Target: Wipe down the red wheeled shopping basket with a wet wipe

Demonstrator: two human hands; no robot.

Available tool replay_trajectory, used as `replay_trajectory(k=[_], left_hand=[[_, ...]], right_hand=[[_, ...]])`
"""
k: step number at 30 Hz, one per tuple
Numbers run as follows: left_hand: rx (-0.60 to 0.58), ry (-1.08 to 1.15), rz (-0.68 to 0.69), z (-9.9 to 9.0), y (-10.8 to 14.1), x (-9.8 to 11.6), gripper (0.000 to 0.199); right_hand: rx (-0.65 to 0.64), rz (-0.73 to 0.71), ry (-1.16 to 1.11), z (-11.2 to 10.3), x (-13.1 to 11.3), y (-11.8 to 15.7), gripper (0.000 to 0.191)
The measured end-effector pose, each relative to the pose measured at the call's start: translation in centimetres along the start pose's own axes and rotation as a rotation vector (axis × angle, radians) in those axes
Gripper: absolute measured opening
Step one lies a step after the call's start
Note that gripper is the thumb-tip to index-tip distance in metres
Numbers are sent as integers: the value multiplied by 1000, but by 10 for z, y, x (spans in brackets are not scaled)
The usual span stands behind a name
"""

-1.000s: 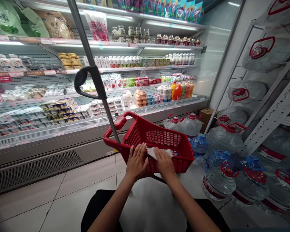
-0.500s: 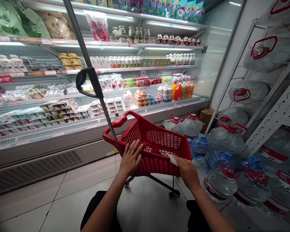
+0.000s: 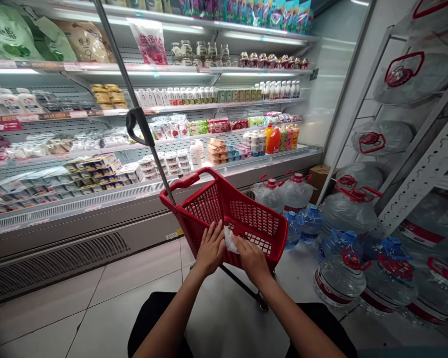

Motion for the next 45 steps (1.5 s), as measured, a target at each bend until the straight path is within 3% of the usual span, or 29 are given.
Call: replay_trajectory(k=[6, 11, 15, 18, 20, 24, 26, 29, 33, 36, 38, 41, 45], left_hand=[[10, -4, -56, -10, -7, -36, 56], [-27, -38, -202, -9, -16, -55, 60], [-114, -10, -217, 20, -4, -26, 56], [-61, 9, -189, 28, 10, -7, 54], [-54, 21, -187, 23, 16, -9, 57], [-109, 46, -176, 5, 16, -28, 61], [-87, 27, -194, -3, 13, -35, 62], [-18, -12, -189, -5, 10, -24, 67], [-23, 18, -89, 12, 20, 20, 66], [-39, 42, -38, 14, 36, 40, 64], [-18, 35, -68, 2, 47, 34, 67], [-28, 15, -48, -18, 58, 14, 67], [-58, -27, -25, -37, 59, -19, 63]], right_hand=[[-51, 52, 49, -21, 23, 56, 72], [-37, -122, -15, -31, 11, 75, 64], [-69, -274, -123, -29, -21, 66, 59], [-67, -323, -144, -27, -27, 63, 62], [-85, -311, -139, -26, -8, 67, 66], [-107, -238, -62, -30, 60, 78, 68], [-106, -230, -30, -33, 72, 81, 65], [-75, -198, -6, -33, 46, 78, 59], [10, -231, -22, -32, -28, 71, 59], [12, -305, -91, -37, -59, 69, 57], [-63, -346, -151, -41, -59, 69, 57], [-173, -398, -215, -51, -37, 69, 50], [-184, -476, -210, -63, -7, 58, 52]])
Point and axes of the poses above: each hand's wrist, its own y-axis away from the middle knuckle, its own z-axis out of the palm, x = y × z, the point moved 9 cm from there along -y, towards the middle knuckle, and after that the axes turned 11 degrees about y, right-handed, at the moved point
